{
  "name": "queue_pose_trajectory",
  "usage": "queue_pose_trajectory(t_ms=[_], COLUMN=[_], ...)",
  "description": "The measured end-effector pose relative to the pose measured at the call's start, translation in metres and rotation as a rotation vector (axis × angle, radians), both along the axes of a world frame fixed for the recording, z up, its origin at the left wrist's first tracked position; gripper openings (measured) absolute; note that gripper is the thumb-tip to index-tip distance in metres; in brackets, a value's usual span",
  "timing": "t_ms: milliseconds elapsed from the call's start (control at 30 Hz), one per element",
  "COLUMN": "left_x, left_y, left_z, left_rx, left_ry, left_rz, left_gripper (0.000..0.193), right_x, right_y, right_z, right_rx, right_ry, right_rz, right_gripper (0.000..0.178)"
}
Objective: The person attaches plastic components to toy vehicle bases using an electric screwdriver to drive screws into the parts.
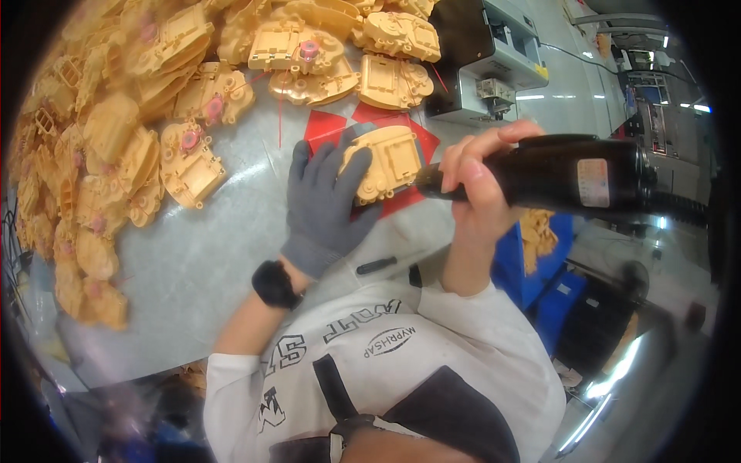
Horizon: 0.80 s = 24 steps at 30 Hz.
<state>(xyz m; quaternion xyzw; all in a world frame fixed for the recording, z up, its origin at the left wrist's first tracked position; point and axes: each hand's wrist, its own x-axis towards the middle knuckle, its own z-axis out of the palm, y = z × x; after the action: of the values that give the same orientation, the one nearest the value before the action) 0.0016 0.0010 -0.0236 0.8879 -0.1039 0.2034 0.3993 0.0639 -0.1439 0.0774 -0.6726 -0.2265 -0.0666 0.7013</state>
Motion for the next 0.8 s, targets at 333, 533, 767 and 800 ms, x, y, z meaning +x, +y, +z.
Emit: queue_pose_trajectory(t_ms=[333, 533, 767, 800], left_x=[0.003, 0.003, 0.002, 0.001], left_y=[-0.002, 0.001, -0.002, -0.002], left_z=[0.002, -0.002, 0.001, 0.0], left_rx=[0.026, 0.014, 0.002, -0.005], left_ry=[-0.023, -0.034, -0.008, -0.007], left_rz=[0.001, 0.028, -0.02, -0.007], left_gripper=[0.07, 0.069, 0.073, 0.073], right_x=[0.002, 0.023, 0.108, 0.114], right_y=[-0.001, -0.021, -0.051, -0.05], right_z=[-0.004, 0.008, 0.03, 0.023], right_rx=[0.194, 0.175, 0.222, 0.143], right_ry=[0.111, 0.057, -0.232, -0.217], right_rz=[-0.004, 0.089, -0.481, -0.514], right_gripper=[0.04, 0.051, 0.031, 0.03])
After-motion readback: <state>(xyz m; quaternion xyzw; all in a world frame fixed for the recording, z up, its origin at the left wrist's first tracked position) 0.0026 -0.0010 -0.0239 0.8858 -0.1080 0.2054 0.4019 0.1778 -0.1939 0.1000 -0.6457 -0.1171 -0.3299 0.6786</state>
